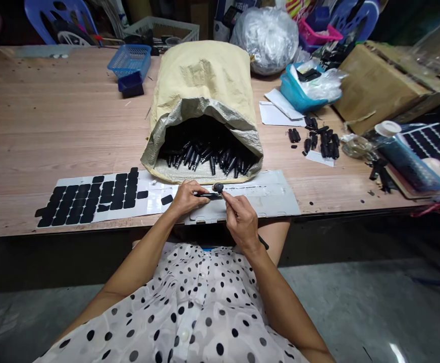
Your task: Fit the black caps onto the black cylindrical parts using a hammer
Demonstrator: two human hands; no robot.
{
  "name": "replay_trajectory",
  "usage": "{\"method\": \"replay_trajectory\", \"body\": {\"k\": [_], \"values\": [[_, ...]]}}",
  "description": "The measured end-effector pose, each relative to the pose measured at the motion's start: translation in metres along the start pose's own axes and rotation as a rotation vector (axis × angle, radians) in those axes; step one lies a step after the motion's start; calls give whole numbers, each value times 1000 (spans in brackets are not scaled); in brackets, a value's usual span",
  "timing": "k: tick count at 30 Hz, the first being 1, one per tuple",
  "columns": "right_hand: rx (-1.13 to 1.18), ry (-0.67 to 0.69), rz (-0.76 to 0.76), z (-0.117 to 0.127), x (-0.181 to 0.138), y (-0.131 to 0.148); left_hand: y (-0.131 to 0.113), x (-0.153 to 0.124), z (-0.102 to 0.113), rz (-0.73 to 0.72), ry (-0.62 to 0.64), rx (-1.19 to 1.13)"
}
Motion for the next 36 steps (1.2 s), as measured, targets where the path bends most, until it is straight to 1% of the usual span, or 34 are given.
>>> {"method": "replay_trajectory", "body": {"k": [2,6,8,10,12,14,16,18,20,21,23,25,26,27,28,30,31,32,34,36], "values": [[-21,4,-5,0,-3,-2,0,0,-1,-6,-1,1],[-65,48,-42,-7,-9,-9,1,1,-1,-1,-6,-13],[-60,27,-33,-3,-8,-8,2,2,1,5,-11,-44],[-67,-40,-7,9,-2,-6,4,0,4,14,-3,-138],[-116,-131,-2,28,4,-10,9,-4,6,53,23,-342],[-212,-227,-29,51,10,-24,17,-11,6,135,36,-628],[-364,-321,-68,77,12,-47,25,-23,2,246,45,-907],[-498,-399,-124,99,13,-75,27,-35,-7,346,76,-1123],[-565,-399,-159,111,14,-100,24,-45,-16,413,120,-1271],[-581,-396,-164,114,14,-108,23,-49,-19,437,134,-1320],[-597,-399,-163,115,13,-109,20,-55,-25,480,150,-1376],[-581,-404,-158,106,11,-93,19,-59,-28,513,156,-1392],[-543,-385,-152,97,10,-80,18,-60,-28,519,158,-1390],[-463,-330,-143,82,10,-67,16,-60,-28,517,161,-1384],[-339,-257,-133,62,9,-53,14,-60,-28,508,165,-1378],[-32,-44,-166,14,6,-30,10,-60,-28,481,167,-1373],[88,46,-192,-9,4,-20,7,-60,-28,461,169,-1372],[164,106,-202,-27,1,-10,4,-60,-28,437,173,-1371],[215,117,-183,-44,0,6,0,-60,-28,386,185,-1364],[226,105,-176,-50,1,11,-2,-62,-30,356,199,-1353]]}}
Point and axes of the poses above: each hand's wrist, its own x-axis towards the middle knuckle, its own z-axis out of the back of the hand, y = z × x, the point moved 10 cm from there along x, towards the middle knuckle, and after that the axes turned 13 degrees about x, right-handed, at the moved point
